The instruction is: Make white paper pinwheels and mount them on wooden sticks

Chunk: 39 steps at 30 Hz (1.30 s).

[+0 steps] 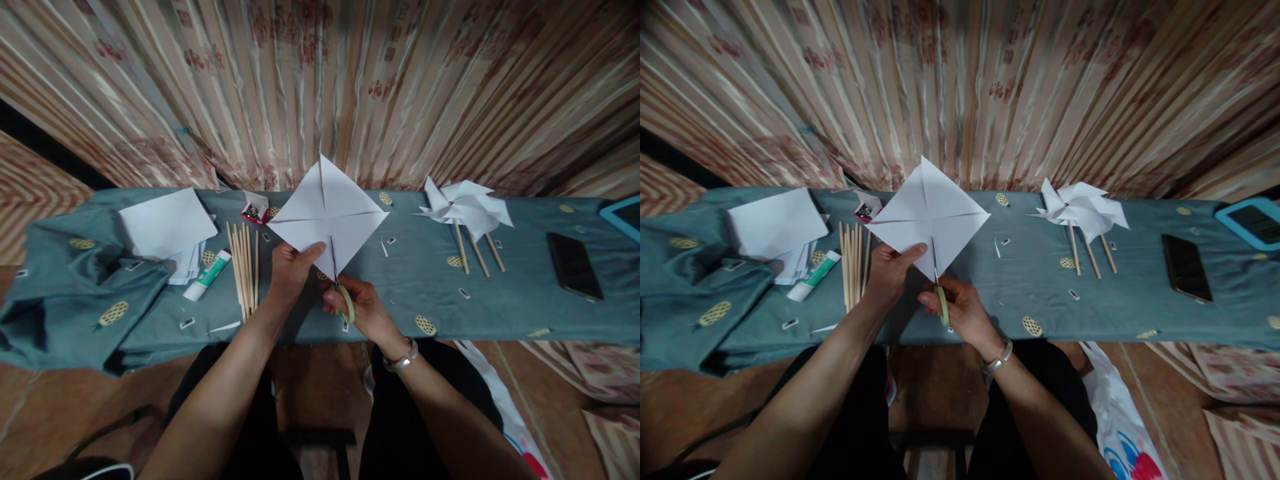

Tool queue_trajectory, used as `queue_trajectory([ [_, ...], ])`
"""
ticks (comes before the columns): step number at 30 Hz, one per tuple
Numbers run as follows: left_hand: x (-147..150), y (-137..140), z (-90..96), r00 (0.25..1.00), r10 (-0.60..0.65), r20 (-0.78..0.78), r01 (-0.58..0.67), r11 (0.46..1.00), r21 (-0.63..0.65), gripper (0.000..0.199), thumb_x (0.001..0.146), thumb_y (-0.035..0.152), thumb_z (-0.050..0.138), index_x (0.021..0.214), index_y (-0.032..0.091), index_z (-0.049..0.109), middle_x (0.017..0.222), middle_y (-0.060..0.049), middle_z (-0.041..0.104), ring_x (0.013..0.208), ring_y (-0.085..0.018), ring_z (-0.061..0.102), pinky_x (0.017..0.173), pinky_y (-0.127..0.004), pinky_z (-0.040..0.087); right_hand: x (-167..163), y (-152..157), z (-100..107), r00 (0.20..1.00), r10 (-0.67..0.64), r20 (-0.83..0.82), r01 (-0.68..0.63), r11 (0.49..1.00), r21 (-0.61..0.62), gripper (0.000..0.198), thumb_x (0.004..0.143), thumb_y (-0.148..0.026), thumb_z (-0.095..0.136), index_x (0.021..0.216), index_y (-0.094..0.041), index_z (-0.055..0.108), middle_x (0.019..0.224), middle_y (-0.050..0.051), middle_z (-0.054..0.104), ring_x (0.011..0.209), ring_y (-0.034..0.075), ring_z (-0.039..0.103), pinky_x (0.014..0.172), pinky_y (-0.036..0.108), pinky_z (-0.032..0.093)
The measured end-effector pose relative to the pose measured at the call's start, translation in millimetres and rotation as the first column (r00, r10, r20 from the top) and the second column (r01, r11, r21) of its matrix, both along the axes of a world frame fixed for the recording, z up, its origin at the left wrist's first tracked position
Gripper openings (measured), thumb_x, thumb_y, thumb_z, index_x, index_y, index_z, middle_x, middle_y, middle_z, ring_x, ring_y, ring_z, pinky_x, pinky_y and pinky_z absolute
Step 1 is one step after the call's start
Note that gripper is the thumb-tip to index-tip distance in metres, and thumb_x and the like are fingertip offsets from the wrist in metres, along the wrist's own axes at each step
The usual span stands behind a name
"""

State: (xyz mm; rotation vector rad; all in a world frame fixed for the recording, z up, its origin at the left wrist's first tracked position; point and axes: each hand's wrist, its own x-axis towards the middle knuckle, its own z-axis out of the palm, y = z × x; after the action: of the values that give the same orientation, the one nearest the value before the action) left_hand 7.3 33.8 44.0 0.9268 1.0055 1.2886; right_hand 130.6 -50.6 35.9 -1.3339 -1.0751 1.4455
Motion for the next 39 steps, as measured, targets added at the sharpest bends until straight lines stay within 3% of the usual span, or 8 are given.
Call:
queue_trajectory([
  [13, -2, -1, 0.8, 1.000, -0.009, -0.019, 0.009, 1.000, -0.007, 0.022, 0.058, 0.027, 0.081, 0.073, 0.014, 0.071, 0.068, 0.000, 0.072, 0.061, -0.015, 0.062, 0.062, -0.028, 0.049, -3, 2, 1, 1.000, -0.026, -0.004, 0.026, 1.000, -0.009, 0.041, 0.065, -0.057, 0.079, 0.076, -0.019, 0.069, 0.056, -0.002, 0.064, 0.050, 0.011, 0.056, 0.049, 0.023, 0.044],
  [27, 2, -6, 1.6, 0.999, -0.023, -0.033, 0.023, 1.000, 0.002, 0.017, 0.057, 0.026, 0.080, 0.065, 0.015, 0.069, 0.060, 0.002, 0.066, 0.055, -0.014, 0.058, 0.056, -0.026, 0.046, 0, 4, 12, 0.999, -0.034, -0.008, 0.034, 0.999, -0.001, 0.045, 0.062, -0.060, 0.080, 0.069, -0.020, 0.063, 0.054, -0.003, 0.063, 0.051, 0.012, 0.058, 0.048, 0.023, 0.045],
  [39, 2, -6, 1.7, 0.999, -0.019, -0.033, 0.019, 1.000, 0.003, 0.019, 0.057, 0.026, 0.081, 0.066, 0.014, 0.070, 0.061, 0.001, 0.067, 0.054, -0.013, 0.058, 0.055, -0.025, 0.047, 1, 5, 7, 0.999, -0.036, -0.010, 0.036, 0.999, -0.004, 0.045, 0.062, -0.061, 0.080, 0.067, -0.020, 0.063, 0.053, -0.002, 0.062, 0.050, 0.011, 0.054, 0.048, 0.023, 0.041],
])
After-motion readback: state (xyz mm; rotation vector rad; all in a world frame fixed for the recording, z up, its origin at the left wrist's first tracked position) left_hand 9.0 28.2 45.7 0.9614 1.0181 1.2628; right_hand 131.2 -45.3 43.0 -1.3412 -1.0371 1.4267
